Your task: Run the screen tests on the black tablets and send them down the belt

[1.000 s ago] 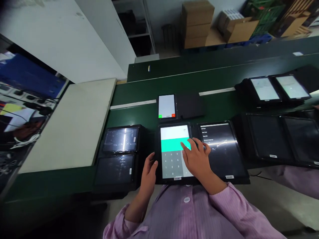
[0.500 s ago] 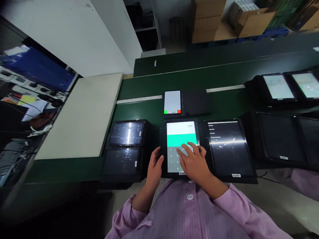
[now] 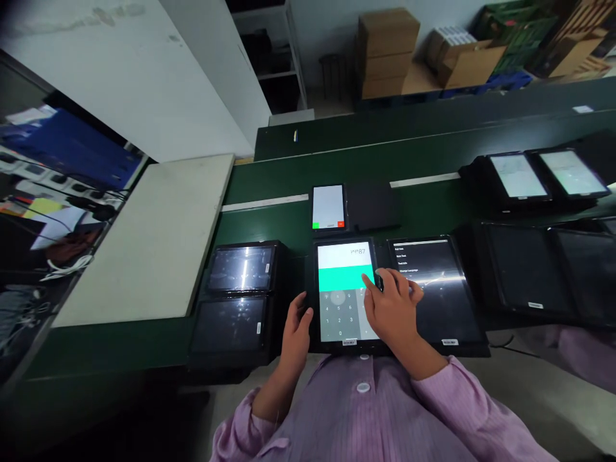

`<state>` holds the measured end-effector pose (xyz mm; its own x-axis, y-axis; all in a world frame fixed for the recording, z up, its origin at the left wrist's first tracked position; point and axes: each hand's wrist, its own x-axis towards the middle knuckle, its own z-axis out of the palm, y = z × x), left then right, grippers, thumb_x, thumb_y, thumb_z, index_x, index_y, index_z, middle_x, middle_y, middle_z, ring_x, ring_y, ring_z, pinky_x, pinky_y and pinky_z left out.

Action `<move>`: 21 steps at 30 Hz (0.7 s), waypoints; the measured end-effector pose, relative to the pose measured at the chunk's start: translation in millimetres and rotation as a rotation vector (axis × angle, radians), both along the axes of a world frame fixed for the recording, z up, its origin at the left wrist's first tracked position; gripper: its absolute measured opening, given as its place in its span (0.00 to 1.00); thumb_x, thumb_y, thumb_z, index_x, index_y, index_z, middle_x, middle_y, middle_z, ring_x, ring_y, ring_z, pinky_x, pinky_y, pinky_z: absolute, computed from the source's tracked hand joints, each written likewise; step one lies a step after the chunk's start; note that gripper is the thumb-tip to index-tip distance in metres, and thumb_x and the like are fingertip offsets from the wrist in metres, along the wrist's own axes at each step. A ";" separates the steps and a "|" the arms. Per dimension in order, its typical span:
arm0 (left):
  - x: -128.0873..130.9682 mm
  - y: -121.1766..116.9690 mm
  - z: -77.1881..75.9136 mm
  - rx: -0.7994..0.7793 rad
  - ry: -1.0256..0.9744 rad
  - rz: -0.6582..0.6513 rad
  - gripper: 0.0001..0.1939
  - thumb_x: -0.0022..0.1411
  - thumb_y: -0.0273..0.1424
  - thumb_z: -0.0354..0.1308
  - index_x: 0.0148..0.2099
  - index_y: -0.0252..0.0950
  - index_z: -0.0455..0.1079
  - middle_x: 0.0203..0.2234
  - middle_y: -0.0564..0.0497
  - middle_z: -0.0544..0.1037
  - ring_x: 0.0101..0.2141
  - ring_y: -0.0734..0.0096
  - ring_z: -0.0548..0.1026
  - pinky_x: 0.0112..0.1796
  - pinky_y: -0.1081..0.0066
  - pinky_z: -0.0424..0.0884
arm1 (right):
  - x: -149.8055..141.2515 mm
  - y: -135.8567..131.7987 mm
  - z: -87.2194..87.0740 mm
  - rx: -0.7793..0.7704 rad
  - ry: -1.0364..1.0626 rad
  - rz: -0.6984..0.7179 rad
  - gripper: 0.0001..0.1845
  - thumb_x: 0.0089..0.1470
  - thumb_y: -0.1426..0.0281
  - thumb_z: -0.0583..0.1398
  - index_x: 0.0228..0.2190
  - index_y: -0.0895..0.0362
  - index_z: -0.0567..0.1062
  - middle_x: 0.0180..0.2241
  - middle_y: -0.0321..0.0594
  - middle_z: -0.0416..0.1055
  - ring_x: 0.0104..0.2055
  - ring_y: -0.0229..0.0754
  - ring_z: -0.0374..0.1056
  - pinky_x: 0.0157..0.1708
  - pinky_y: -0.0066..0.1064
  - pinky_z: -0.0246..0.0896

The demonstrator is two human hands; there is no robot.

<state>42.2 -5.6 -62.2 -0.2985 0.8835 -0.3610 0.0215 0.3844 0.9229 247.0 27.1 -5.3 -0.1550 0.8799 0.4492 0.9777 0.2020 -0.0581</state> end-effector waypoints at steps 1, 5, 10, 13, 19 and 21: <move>0.1 0.1 -0.2 -0.002 0.001 0.002 0.19 0.61 0.34 0.58 0.55 0.41 0.70 0.56 0.45 0.75 0.58 0.59 0.71 0.60 0.56 0.65 | 2.0 1.5 -1.6 -0.020 -0.011 -0.003 0.17 0.63 0.71 0.54 0.39 0.51 0.83 0.46 0.46 0.71 0.51 0.51 0.61 0.48 0.44 0.46; -0.4 0.6 0.3 -0.011 0.005 0.003 0.18 0.62 0.34 0.58 0.55 0.41 0.70 0.56 0.45 0.75 0.58 0.59 0.71 0.60 0.57 0.65 | -3.3 5.4 -7.4 -0.056 -0.022 0.045 0.16 0.64 0.70 0.54 0.42 0.50 0.83 0.47 0.46 0.71 0.52 0.50 0.61 0.49 0.44 0.46; -2.3 0.1 1.6 -0.028 0.003 -0.005 0.18 0.62 0.35 0.57 0.55 0.41 0.70 0.56 0.45 0.74 0.58 0.59 0.71 0.60 0.58 0.66 | -3.4 4.8 -8.6 -0.063 -0.021 0.034 0.16 0.63 0.70 0.54 0.42 0.50 0.82 0.47 0.46 0.72 0.53 0.51 0.60 0.49 0.45 0.45; -2.9 -0.3 1.6 -0.035 0.003 -0.006 0.18 0.63 0.36 0.58 0.55 0.41 0.70 0.57 0.45 0.73 0.59 0.59 0.70 0.60 0.58 0.65 | 1.6 3.2 -8.8 -0.057 -0.015 0.022 0.16 0.64 0.71 0.54 0.41 0.52 0.83 0.47 0.47 0.71 0.52 0.51 0.60 0.48 0.44 0.45; -4.9 -0.3 0.9 -0.033 0.012 -0.006 0.19 0.62 0.35 0.58 0.55 0.41 0.69 0.57 0.45 0.74 0.59 0.59 0.70 0.60 0.58 0.65 | -3.8 0.1 -8.4 -0.117 -0.003 0.097 0.18 0.65 0.70 0.54 0.46 0.47 0.81 0.48 0.45 0.70 0.53 0.50 0.59 0.48 0.43 0.48; -6.7 0.8 -0.2 -0.033 0.014 -0.004 0.18 0.62 0.35 0.58 0.55 0.42 0.70 0.56 0.46 0.74 0.58 0.59 0.71 0.60 0.57 0.65 | -0.2 -0.9 -7.6 -0.124 0.009 0.081 0.19 0.64 0.70 0.53 0.47 0.45 0.81 0.48 0.45 0.69 0.53 0.50 0.59 0.48 0.43 0.49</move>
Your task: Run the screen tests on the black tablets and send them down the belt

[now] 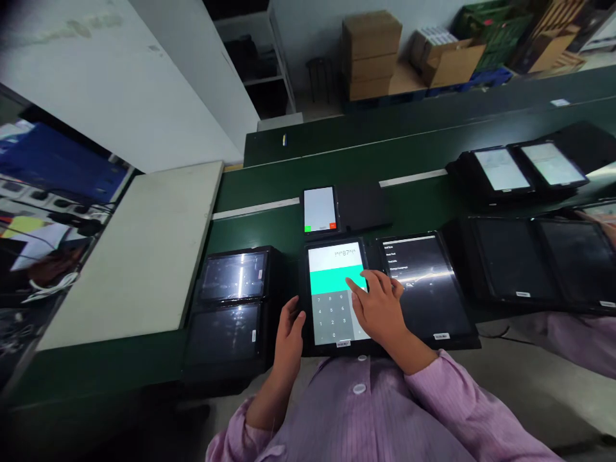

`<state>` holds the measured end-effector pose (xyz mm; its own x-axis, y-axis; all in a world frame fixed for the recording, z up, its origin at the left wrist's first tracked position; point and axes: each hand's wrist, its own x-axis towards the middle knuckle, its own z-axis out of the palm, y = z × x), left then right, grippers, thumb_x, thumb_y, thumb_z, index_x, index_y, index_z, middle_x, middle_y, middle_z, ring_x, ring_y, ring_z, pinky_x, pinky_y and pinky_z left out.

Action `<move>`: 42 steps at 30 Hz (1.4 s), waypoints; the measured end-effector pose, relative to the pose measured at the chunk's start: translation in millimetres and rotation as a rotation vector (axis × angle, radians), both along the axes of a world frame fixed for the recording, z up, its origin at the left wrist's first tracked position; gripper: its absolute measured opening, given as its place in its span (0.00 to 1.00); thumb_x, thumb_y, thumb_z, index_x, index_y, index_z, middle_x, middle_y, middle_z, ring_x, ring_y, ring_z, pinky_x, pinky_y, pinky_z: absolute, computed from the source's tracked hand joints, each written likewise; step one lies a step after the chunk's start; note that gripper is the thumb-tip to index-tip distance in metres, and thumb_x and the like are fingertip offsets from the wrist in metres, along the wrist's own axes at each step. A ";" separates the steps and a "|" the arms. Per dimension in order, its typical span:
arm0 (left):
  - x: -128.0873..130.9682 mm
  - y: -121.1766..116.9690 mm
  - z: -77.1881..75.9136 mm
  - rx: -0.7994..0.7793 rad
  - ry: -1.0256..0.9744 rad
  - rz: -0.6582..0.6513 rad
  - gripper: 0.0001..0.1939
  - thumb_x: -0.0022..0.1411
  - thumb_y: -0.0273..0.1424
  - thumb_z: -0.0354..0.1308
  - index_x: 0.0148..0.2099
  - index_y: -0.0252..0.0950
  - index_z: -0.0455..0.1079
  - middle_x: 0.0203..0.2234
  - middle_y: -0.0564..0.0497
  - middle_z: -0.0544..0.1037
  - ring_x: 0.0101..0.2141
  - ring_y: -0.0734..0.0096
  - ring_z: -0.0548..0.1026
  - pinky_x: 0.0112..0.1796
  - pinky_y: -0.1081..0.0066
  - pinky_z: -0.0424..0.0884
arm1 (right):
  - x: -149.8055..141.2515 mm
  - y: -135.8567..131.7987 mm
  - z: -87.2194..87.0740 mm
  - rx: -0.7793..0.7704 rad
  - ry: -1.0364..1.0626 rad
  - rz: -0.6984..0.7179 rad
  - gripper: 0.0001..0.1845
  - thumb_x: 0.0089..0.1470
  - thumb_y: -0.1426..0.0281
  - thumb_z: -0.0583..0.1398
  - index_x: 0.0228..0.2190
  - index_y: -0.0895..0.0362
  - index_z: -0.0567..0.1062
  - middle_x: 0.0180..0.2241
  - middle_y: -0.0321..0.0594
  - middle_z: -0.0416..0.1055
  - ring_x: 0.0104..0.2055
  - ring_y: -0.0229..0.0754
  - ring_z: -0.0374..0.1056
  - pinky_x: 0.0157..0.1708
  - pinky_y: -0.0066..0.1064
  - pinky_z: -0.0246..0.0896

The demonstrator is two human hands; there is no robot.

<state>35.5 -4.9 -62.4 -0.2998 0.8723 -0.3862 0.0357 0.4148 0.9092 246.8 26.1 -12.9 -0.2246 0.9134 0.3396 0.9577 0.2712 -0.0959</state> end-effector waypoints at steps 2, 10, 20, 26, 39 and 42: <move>-2.4 3.0 -1.6 -0.003 -0.003 0.001 0.17 0.62 0.36 0.58 0.53 0.42 0.70 0.55 0.46 0.75 0.57 0.59 0.72 0.60 0.57 0.66 | 11.2 0.3 1.0 0.006 0.011 -0.047 0.21 0.64 0.70 0.51 0.48 0.44 0.80 0.48 0.45 0.69 0.52 0.51 0.59 0.48 0.44 0.50; -10.2 43.7 -1.2 -0.005 -0.050 -0.019 0.19 0.62 0.34 0.60 0.55 0.44 0.69 0.55 0.46 0.75 0.58 0.61 0.71 0.58 0.60 0.67 | 75.6 21.3 2.4 0.027 0.013 -0.282 0.22 0.67 0.66 0.48 0.45 0.47 0.82 0.51 0.50 0.66 0.53 0.57 0.57 0.46 0.51 0.53; 0.3 88.6 9.8 -0.038 -0.092 0.007 0.21 0.60 0.32 0.59 0.57 0.42 0.67 0.49 0.46 0.77 0.51 0.63 0.76 0.55 0.60 0.70 | 79.1 25.3 1.4 0.047 0.022 -0.245 0.22 0.67 0.67 0.48 0.45 0.47 0.82 0.52 0.49 0.66 0.53 0.55 0.58 0.47 0.49 0.54; 2.7 90.7 15.6 -0.054 -0.096 0.016 0.21 0.60 0.30 0.59 0.56 0.42 0.68 0.46 0.48 0.78 0.48 0.64 0.77 0.54 0.61 0.70 | 81.8 24.8 -0.2 -0.015 0.044 -0.242 0.22 0.67 0.67 0.48 0.45 0.49 0.83 0.53 0.51 0.65 0.54 0.58 0.57 0.47 0.52 0.55; 2.6 89.7 11.4 -0.026 -0.103 0.048 0.20 0.58 0.31 0.60 0.53 0.42 0.69 0.46 0.49 0.77 0.50 0.64 0.75 0.53 0.63 0.70 | 89.1 6.3 11.6 0.047 0.043 -0.151 0.21 0.68 0.68 0.49 0.41 0.49 0.83 0.49 0.48 0.68 0.51 0.52 0.62 0.44 0.45 0.55; 2.0 89.9 11.5 -0.032 -0.112 0.058 0.19 0.58 0.31 0.60 0.52 0.42 0.70 0.48 0.48 0.77 0.52 0.63 0.74 0.53 0.63 0.70 | 90.2 -8.6 15.3 0.047 0.030 -0.048 0.22 0.67 0.70 0.49 0.39 0.49 0.83 0.47 0.46 0.68 0.51 0.50 0.62 0.43 0.42 0.53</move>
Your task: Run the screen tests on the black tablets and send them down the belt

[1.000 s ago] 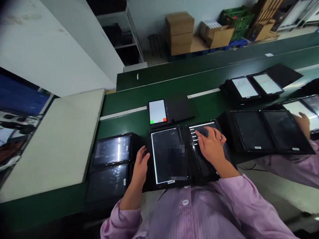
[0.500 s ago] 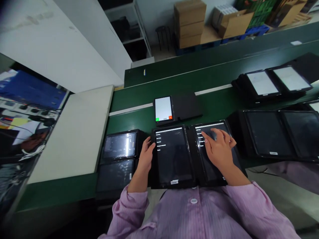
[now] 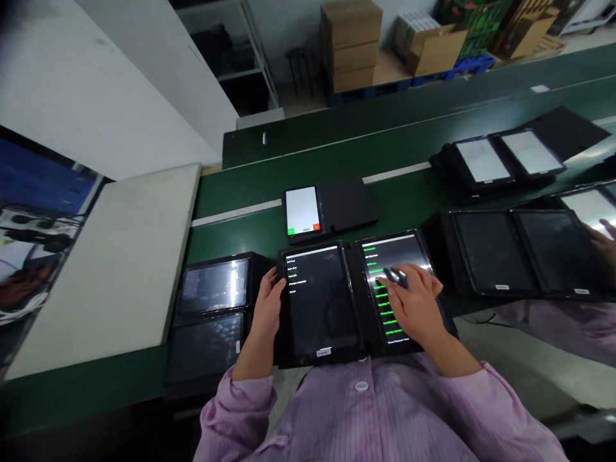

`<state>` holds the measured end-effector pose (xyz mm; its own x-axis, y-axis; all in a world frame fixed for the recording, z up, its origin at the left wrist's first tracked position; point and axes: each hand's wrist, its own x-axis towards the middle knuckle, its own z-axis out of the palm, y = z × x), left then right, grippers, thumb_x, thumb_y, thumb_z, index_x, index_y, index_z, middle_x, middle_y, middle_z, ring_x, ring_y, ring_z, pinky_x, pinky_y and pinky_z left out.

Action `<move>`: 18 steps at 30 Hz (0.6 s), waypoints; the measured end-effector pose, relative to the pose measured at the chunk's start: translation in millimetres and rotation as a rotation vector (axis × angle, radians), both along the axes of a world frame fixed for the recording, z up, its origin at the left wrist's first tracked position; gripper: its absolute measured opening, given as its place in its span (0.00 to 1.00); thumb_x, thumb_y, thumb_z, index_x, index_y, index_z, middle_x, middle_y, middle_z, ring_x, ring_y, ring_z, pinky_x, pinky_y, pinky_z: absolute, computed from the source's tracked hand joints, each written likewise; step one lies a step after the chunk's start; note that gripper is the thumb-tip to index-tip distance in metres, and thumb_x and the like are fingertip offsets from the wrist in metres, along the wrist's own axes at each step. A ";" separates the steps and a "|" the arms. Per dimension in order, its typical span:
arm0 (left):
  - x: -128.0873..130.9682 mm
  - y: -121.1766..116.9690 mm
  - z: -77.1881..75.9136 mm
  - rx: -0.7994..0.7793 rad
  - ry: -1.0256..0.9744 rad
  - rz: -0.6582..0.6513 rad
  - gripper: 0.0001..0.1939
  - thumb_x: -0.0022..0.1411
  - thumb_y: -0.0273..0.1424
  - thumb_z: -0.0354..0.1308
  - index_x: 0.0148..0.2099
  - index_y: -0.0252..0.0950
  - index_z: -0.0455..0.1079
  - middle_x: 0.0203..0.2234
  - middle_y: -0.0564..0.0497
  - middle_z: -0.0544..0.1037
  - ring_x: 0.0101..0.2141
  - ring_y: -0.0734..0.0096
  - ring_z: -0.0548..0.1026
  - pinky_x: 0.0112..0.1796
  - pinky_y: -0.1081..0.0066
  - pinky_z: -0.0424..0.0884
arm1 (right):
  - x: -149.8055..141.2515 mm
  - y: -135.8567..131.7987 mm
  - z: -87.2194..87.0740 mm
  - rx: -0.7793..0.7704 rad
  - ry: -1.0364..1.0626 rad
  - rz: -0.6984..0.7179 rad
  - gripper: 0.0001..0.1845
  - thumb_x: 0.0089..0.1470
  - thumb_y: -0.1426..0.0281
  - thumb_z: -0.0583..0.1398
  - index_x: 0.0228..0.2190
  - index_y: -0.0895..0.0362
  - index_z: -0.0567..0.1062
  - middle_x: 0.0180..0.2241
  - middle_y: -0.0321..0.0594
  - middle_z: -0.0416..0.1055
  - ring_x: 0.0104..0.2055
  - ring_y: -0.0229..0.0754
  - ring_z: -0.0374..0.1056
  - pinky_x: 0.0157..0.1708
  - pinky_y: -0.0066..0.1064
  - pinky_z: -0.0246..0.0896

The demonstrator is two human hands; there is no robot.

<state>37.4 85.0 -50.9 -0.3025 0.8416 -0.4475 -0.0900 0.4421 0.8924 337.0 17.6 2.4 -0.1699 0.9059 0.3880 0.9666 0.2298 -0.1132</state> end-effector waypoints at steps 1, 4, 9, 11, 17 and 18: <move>-0.1 0.1 0.2 -0.004 -0.003 0.004 0.19 0.58 0.31 0.60 0.52 0.42 0.70 0.48 0.48 0.76 0.52 0.63 0.74 0.53 0.63 0.70 | -0.2 -5.5 0.9 -0.008 -0.007 0.037 0.22 0.67 0.71 0.49 0.39 0.49 0.83 0.46 0.46 0.69 0.51 0.49 0.62 0.44 0.41 0.52; 0.0 0.9 1.3 -0.013 -0.008 0.015 0.18 0.57 0.30 0.60 0.52 0.41 0.69 0.48 0.47 0.77 0.51 0.63 0.75 0.53 0.63 0.70 | -1.8 -19.3 1.5 -0.067 -0.056 0.132 0.20 0.66 0.71 0.50 0.43 0.47 0.82 0.44 0.44 0.70 0.52 0.49 0.61 0.45 0.41 0.51; 2.4 2.4 6.4 -0.019 0.006 0.015 0.18 0.58 0.30 0.59 0.51 0.42 0.69 0.47 0.48 0.78 0.50 0.63 0.76 0.53 0.62 0.71 | 6.5 -26.7 -1.1 -0.019 -0.128 0.040 0.17 0.63 0.71 0.54 0.38 0.49 0.83 0.43 0.46 0.71 0.50 0.51 0.63 0.45 0.43 0.53; 4.3 3.3 9.0 -0.020 0.017 0.007 0.17 0.58 0.28 0.59 0.51 0.41 0.70 0.46 0.49 0.79 0.49 0.64 0.77 0.53 0.64 0.71 | 14.1 -26.4 -0.2 0.072 -0.129 0.013 0.18 0.63 0.72 0.54 0.34 0.54 0.84 0.42 0.49 0.70 0.48 0.53 0.65 0.44 0.44 0.56; 10.9 10.5 12.0 -0.037 0.068 -0.003 0.18 0.59 0.26 0.61 0.52 0.40 0.70 0.45 0.49 0.80 0.46 0.65 0.78 0.50 0.65 0.73 | 23.0 -21.8 6.4 0.139 -0.045 0.030 0.19 0.63 0.73 0.52 0.35 0.57 0.83 0.42 0.51 0.69 0.46 0.56 0.67 0.44 0.48 0.61; 11.9 11.9 11.8 -0.039 0.075 -0.004 0.19 0.58 0.25 0.61 0.52 0.40 0.70 0.45 0.48 0.80 0.47 0.65 0.78 0.50 0.65 0.73 | 22.0 -20.7 6.4 0.135 -0.044 0.029 0.19 0.64 0.73 0.52 0.35 0.56 0.83 0.42 0.51 0.68 0.46 0.56 0.66 0.44 0.47 0.60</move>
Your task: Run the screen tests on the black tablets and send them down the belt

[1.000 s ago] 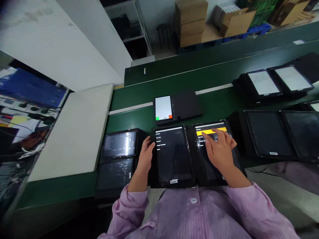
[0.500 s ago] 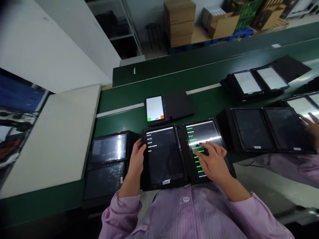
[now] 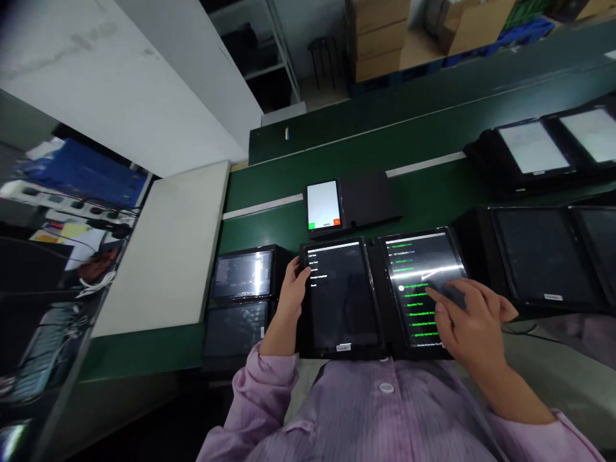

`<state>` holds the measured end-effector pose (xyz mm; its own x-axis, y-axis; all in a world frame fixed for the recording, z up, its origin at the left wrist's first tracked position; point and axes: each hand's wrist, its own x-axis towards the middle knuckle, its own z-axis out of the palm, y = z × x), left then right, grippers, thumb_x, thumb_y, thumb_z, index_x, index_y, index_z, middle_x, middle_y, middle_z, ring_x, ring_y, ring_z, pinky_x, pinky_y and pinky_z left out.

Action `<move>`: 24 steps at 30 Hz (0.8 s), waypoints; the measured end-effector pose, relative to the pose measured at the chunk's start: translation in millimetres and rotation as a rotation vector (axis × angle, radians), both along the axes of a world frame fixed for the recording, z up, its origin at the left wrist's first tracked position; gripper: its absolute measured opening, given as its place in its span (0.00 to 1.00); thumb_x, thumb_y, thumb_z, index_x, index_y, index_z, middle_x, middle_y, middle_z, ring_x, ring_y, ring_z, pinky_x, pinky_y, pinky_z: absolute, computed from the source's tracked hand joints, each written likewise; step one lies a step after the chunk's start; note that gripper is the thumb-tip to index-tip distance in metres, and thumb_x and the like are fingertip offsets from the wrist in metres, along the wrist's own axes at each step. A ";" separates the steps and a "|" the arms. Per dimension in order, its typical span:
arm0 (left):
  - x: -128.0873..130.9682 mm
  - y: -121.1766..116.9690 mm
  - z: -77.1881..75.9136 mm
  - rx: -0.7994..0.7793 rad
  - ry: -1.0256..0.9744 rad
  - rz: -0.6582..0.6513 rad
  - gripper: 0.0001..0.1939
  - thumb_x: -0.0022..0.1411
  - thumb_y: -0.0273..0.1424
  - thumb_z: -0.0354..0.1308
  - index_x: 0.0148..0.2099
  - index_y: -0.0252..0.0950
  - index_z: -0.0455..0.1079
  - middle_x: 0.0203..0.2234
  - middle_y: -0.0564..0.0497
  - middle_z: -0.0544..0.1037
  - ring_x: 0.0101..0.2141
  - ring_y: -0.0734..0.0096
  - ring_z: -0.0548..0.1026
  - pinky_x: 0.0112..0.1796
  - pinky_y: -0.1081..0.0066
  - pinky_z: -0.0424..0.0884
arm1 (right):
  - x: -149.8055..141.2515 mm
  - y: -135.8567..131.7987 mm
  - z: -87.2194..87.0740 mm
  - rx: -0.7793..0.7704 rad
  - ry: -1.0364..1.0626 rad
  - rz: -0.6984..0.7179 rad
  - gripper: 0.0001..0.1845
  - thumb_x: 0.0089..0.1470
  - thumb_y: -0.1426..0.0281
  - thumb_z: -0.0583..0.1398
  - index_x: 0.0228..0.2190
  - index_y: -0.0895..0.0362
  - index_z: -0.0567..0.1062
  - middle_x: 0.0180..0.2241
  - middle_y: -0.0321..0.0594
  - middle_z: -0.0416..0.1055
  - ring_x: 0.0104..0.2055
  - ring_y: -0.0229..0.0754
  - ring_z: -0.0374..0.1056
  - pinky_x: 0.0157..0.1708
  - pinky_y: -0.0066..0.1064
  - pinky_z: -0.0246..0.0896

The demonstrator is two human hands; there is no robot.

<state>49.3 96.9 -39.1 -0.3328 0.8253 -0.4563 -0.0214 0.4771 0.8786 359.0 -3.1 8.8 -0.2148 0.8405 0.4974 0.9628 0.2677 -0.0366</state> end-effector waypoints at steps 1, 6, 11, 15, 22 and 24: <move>0.9 1.2 -0.3 -0.002 0.006 -0.002 0.20 0.58 0.24 0.62 0.53 0.40 0.70 0.46 0.48 0.80 0.47 0.64 0.78 0.50 0.65 0.73 | -1.3 1.2 -0.5 -0.007 -0.002 0.002 0.19 0.64 0.73 0.51 0.35 0.56 0.83 0.42 0.51 0.68 0.47 0.56 0.66 0.43 0.47 0.60; 3.0 3.3 -2.2 -0.010 0.034 0.009 0.22 0.56 0.24 0.65 0.52 0.39 0.69 0.46 0.47 0.79 0.47 0.64 0.78 0.51 0.63 0.72 | -8.1 9.9 -2.9 -0.035 0.027 -0.033 0.20 0.66 0.70 0.51 0.36 0.54 0.84 0.44 0.50 0.68 0.48 0.54 0.64 0.44 0.45 0.58; -3.3 2.5 -5.0 -0.027 0.030 0.039 0.23 0.56 0.27 0.65 0.54 0.40 0.68 0.45 0.48 0.78 0.47 0.64 0.77 0.52 0.63 0.71 | -16.8 27.5 -1.6 -0.083 0.007 -0.108 0.20 0.67 0.70 0.50 0.41 0.51 0.83 0.46 0.49 0.69 0.51 0.52 0.62 0.46 0.45 0.54; -10.2 -2.1 -6.6 -0.034 -0.006 0.053 0.19 0.61 0.32 0.60 0.55 0.41 0.69 0.44 0.49 0.79 0.46 0.65 0.78 0.52 0.65 0.72 | -26.0 43.1 -6.4 -0.153 -0.007 -0.125 0.21 0.67 0.69 0.49 0.44 0.49 0.82 0.49 0.49 0.68 0.53 0.53 0.60 0.46 0.46 0.52; -19.8 -36.1 -11.6 -0.034 -0.046 -0.005 0.19 0.58 0.33 0.61 0.53 0.43 0.71 0.48 0.48 0.79 0.49 0.63 0.77 0.53 0.63 0.71 | -20.8 30.8 -6.7 -0.162 0.077 -0.100 0.20 0.66 0.70 0.50 0.45 0.47 0.82 0.49 0.47 0.69 0.53 0.53 0.60 0.47 0.46 0.52; -22.8 -52.3 -13.3 -0.035 -0.049 -0.020 0.20 0.57 0.33 0.62 0.53 0.43 0.71 0.50 0.48 0.78 0.52 0.62 0.75 0.54 0.62 0.70 | -16.1 14.7 -5.3 -0.200 0.087 -0.045 0.21 0.64 0.71 0.51 0.45 0.46 0.82 0.47 0.46 0.69 0.52 0.52 0.60 0.46 0.46 0.52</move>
<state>26.5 44.6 -52.4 -0.2932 0.8146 -0.5005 -0.0539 0.5086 0.8593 342.8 11.7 3.5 -0.1381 0.9321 0.3349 0.9646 0.2032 -0.1679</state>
